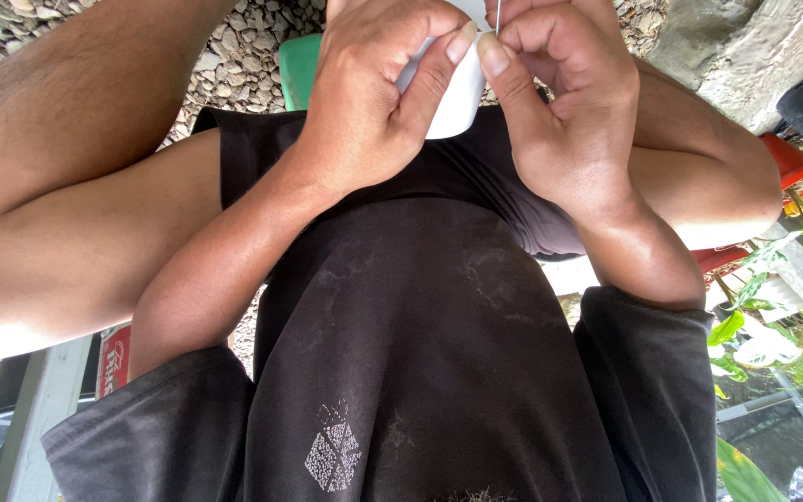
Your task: The person inserts metal wires through holes in a white plastic cup, then uses pliers to bend and secure the wires. They also use scissors to trim excess wire. The person works on their lap while seated on a small stool.
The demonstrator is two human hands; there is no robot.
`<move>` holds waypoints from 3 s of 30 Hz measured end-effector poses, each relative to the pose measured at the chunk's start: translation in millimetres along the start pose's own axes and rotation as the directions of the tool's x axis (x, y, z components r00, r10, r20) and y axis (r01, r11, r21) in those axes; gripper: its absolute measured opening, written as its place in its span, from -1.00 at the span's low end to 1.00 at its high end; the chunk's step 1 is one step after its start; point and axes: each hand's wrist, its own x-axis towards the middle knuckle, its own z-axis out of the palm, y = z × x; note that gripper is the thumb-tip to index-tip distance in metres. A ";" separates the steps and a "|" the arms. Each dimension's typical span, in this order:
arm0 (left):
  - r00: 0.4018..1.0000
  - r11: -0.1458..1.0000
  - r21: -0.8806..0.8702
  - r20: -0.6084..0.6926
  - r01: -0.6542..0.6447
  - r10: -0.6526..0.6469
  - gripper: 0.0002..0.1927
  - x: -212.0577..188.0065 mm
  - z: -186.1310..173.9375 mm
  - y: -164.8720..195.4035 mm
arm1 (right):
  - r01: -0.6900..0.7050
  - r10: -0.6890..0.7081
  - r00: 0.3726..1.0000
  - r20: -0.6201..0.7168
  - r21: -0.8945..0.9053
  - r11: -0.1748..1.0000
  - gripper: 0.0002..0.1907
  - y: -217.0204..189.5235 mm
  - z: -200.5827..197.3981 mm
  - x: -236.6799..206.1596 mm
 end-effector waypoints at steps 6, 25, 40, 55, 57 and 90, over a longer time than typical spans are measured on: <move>1.000 1.000 0.005 0.001 -0.017 0.017 -0.94 -3.4 2.4 -2.4 | 0.014 -0.014 0.999 0.036 -0.006 1.000 -0.89 -4.6 -0.7 3.8; 0.997 0.998 -0.001 0.032 -0.068 0.068 -0.93 -10.6 -0.8 2.9 | -0.046 0.045 0.970 0.238 -0.002 0.999 -0.85 5.2 -22.8 22.0; 0.982 0.982 -0.013 -0.003 -0.187 0.187 -0.94 -1.1 -33.3 34.7 | 0.299 -0.308 0.940 -0.145 -0.082 0.951 -0.03 21.3 -4.6 -2.6; 0.930 0.932 -0.142 -0.214 -0.334 0.300 -0.04 40.1 -39.5 90.6 | 0.502 -0.430 0.858 -0.280 0.289 0.815 0.24 -34.3 -8.0 27.1; 0.958 0.890 -0.355 -0.140 -0.286 0.252 0.09 48.4 -31.8 80.5 | 0.539 -0.468 0.828 -0.309 0.212 0.815 0.25 -38.2 -9.2 33.2; 0.972 0.881 -0.421 -0.184 -0.213 0.147 -0.18 95.0 -28.1 115.2 | 0.650 -0.524 0.696 -0.491 0.121 0.750 0.00 -76.5 0.1 52.7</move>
